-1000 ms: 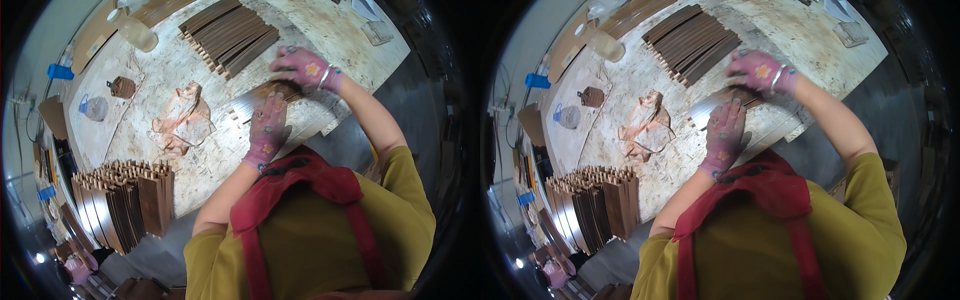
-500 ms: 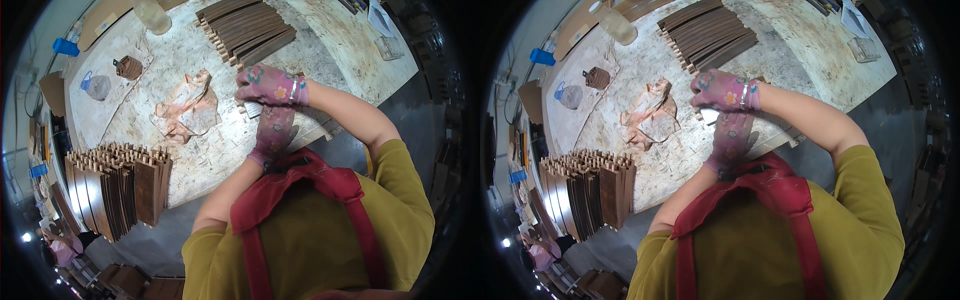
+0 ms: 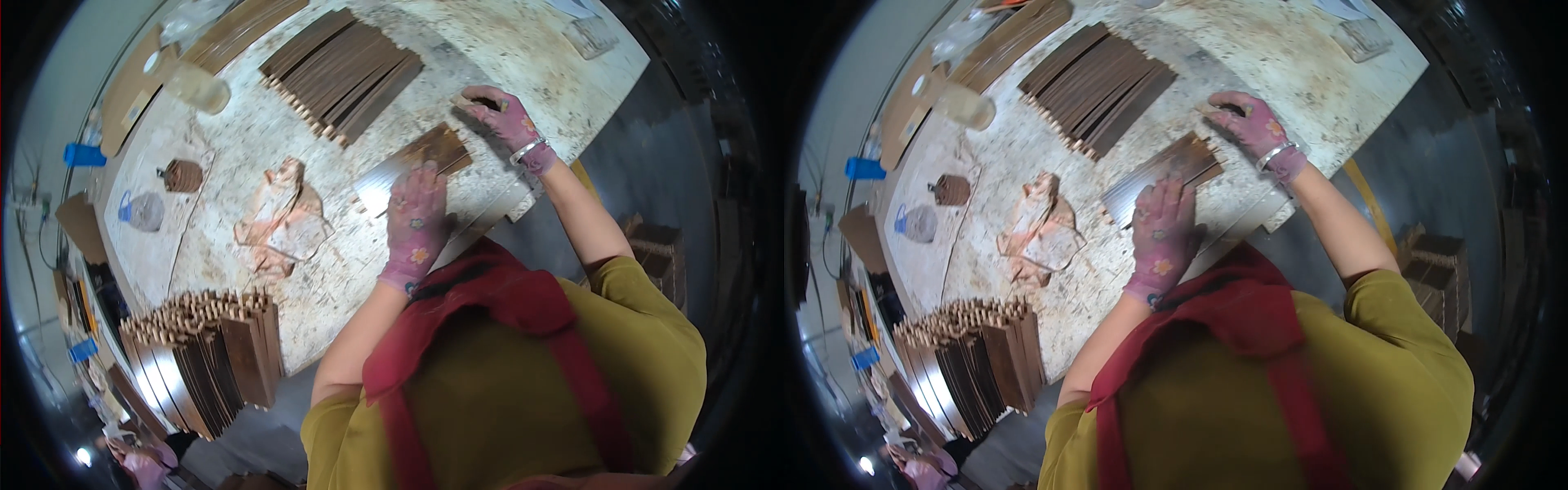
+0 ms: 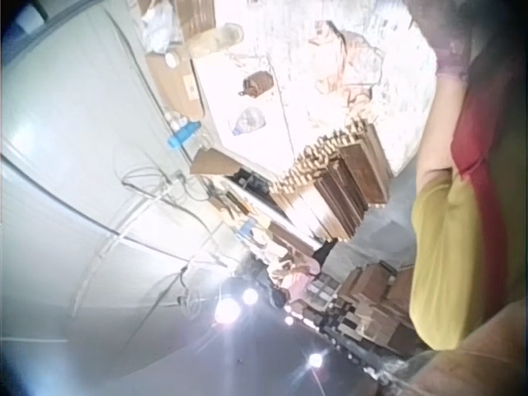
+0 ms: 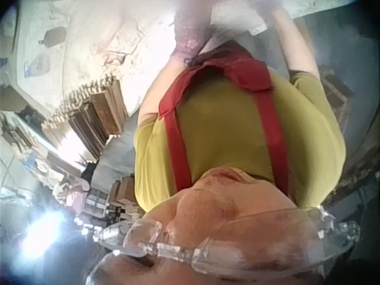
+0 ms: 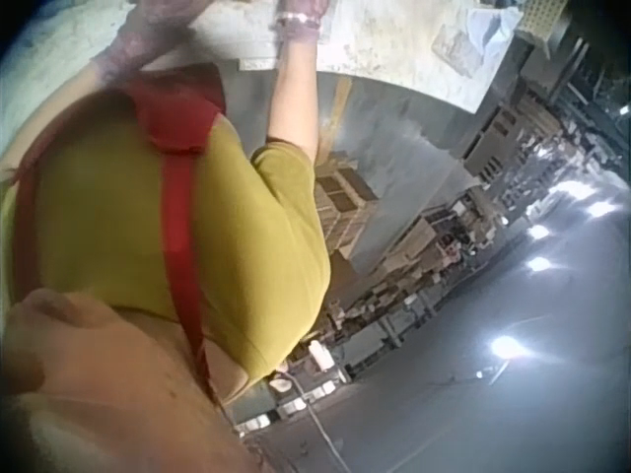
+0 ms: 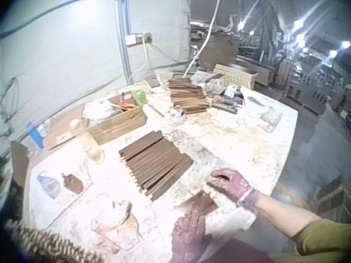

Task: The person assembles wooden furniture components at a workbench by wiping surfaces with a cloth, handling small wooden blocks, and fitting wooden panels together.

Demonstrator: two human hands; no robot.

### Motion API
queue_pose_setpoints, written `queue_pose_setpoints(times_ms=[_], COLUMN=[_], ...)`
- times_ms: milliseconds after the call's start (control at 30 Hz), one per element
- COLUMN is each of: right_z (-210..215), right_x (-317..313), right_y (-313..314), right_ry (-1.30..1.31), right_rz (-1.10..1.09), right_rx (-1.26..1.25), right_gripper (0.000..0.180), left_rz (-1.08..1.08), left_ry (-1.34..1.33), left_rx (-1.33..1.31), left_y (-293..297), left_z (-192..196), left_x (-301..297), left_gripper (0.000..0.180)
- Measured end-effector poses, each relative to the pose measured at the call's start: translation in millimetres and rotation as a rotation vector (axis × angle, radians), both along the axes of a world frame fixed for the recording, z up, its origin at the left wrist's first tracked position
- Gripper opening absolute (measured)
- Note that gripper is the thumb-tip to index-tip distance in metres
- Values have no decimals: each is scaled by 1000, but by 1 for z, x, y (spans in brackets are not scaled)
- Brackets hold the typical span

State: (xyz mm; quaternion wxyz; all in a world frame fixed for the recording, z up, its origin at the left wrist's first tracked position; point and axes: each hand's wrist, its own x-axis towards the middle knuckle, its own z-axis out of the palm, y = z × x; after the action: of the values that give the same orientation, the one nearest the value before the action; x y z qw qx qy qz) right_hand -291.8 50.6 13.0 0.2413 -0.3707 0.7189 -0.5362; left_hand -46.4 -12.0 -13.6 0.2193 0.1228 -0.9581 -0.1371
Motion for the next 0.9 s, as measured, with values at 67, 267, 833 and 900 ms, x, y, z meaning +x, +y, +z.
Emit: queue_pose_setpoints(times_ms=[67,267,833,900], right_z=[-17,-9,20,34], right_x=[-17,18,43,46], right_y=[29,19,36,55], right_ry=[-72,220,452,500], right_rz=[15,66,171,266], right_rx=[-16,98,243,261], right_gripper=[37,36,27,23], left_rz=[-15,-5,6,0], left_ry=[-78,-136,-121,-84], left_rx=[32,-11,8,5], left_y=[2,5,10,10], left_z=[14,16,16,13], left_x=[2,6,2,3], left_gripper=[62,61,59,58])
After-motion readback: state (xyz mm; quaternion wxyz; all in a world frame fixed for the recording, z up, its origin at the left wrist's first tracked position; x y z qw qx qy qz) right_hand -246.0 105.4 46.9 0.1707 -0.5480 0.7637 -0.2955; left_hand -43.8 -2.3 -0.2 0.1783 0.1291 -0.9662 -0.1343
